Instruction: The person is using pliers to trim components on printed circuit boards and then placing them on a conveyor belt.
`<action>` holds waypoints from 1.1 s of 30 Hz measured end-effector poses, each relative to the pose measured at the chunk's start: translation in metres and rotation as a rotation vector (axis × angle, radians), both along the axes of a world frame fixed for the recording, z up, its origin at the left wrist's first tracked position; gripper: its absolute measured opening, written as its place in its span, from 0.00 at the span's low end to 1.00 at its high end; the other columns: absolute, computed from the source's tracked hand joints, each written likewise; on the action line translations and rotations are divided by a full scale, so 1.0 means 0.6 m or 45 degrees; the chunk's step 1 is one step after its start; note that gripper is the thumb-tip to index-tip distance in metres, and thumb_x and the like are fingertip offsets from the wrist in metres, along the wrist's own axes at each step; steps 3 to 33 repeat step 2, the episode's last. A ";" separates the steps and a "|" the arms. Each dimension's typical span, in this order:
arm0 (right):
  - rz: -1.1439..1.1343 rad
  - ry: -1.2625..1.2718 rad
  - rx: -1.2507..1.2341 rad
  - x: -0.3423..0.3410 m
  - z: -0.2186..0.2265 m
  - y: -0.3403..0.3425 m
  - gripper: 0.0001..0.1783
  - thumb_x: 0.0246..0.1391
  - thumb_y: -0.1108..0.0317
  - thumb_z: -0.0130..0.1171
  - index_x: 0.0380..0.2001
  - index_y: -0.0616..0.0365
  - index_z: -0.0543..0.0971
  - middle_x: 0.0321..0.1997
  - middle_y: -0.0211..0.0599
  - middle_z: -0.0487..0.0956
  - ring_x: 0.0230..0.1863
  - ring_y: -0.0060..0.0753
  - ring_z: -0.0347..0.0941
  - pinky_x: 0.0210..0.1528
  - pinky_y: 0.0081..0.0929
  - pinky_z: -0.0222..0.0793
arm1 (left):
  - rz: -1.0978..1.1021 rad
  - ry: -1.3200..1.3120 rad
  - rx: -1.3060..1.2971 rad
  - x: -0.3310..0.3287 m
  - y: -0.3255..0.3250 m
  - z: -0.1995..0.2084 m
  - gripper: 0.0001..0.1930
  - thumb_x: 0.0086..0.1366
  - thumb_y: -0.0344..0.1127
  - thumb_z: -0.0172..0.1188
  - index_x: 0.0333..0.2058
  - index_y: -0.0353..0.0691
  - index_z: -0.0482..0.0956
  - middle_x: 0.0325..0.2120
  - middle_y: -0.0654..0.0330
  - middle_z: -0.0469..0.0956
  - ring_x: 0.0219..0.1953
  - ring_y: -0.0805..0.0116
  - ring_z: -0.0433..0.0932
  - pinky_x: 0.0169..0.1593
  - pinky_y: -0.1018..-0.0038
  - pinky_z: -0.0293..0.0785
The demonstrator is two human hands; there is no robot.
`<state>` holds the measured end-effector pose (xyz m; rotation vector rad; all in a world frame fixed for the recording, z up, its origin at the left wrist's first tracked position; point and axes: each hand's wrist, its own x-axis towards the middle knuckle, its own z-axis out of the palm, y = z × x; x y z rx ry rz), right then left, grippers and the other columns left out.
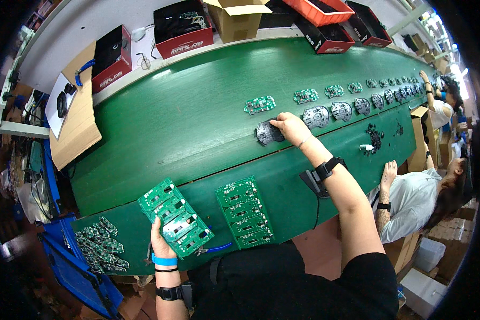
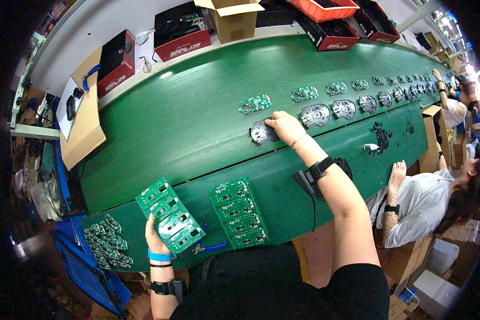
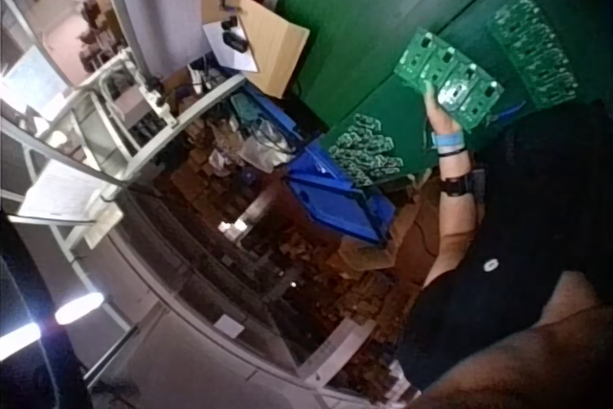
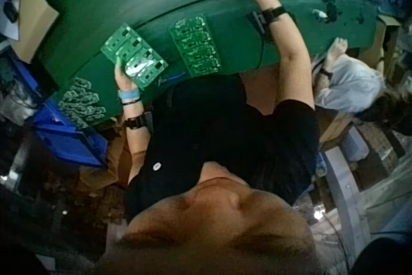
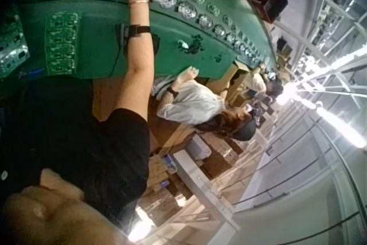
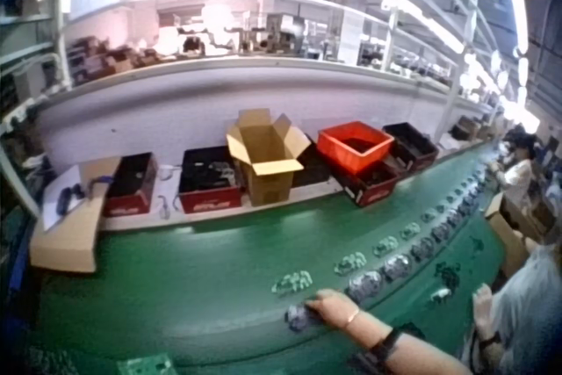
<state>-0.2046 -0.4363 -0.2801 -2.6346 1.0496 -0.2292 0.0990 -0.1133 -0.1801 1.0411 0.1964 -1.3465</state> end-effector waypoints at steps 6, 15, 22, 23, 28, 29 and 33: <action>0.004 0.060 -0.034 -0.002 0.002 0.005 0.11 0.47 0.70 0.51 0.36 0.52 0.78 0.32 0.36 0.73 0.40 0.39 0.70 0.41 0.31 0.68 | 0.014 0.002 -0.002 0.004 0.003 -0.007 0.25 0.59 0.47 0.50 0.50 0.38 0.64 0.44 0.50 0.71 0.42 0.52 0.73 0.45 0.57 0.71; 0.004 0.060 -0.034 -0.002 0.002 0.005 0.11 0.47 0.70 0.51 0.36 0.52 0.78 0.32 0.36 0.73 0.40 0.39 0.70 0.41 0.31 0.68 | 0.014 0.002 -0.002 0.004 0.003 -0.007 0.25 0.59 0.47 0.50 0.50 0.38 0.64 0.44 0.50 0.71 0.42 0.52 0.73 0.45 0.57 0.71; 0.004 0.060 -0.034 -0.002 0.002 0.005 0.11 0.47 0.70 0.51 0.36 0.52 0.78 0.32 0.36 0.73 0.40 0.39 0.70 0.41 0.31 0.68 | 0.014 0.002 -0.002 0.004 0.003 -0.007 0.25 0.59 0.47 0.50 0.50 0.38 0.64 0.44 0.50 0.71 0.42 0.52 0.73 0.45 0.57 0.71; 0.004 0.060 -0.034 -0.002 0.002 0.005 0.11 0.47 0.70 0.51 0.36 0.52 0.78 0.32 0.36 0.73 0.40 0.39 0.70 0.41 0.31 0.68 | 0.014 0.002 -0.002 0.004 0.003 -0.007 0.25 0.59 0.47 0.50 0.50 0.38 0.64 0.44 0.50 0.71 0.42 0.52 0.73 0.45 0.57 0.71; 0.004 0.060 -0.034 -0.002 0.002 0.005 0.11 0.47 0.70 0.51 0.36 0.52 0.78 0.32 0.36 0.73 0.40 0.39 0.70 0.41 0.31 0.68 | 0.014 0.002 -0.002 0.004 0.003 -0.007 0.25 0.59 0.47 0.50 0.50 0.38 0.64 0.44 0.50 0.71 0.42 0.52 0.73 0.45 0.57 0.71; 0.004 0.060 -0.034 -0.002 0.002 0.005 0.11 0.47 0.70 0.51 0.36 0.52 0.78 0.32 0.36 0.73 0.40 0.39 0.70 0.41 0.31 0.68 | 0.014 0.002 -0.002 0.004 0.003 -0.007 0.25 0.59 0.47 0.50 0.50 0.38 0.64 0.44 0.50 0.71 0.42 0.52 0.73 0.45 0.57 0.71; 0.004 0.060 -0.034 -0.002 0.002 0.005 0.11 0.47 0.70 0.51 0.36 0.52 0.78 0.32 0.36 0.73 0.40 0.39 0.70 0.41 0.31 0.68 | 0.014 0.002 -0.002 0.004 0.003 -0.007 0.25 0.59 0.47 0.50 0.50 0.38 0.64 0.44 0.50 0.71 0.42 0.52 0.73 0.45 0.57 0.71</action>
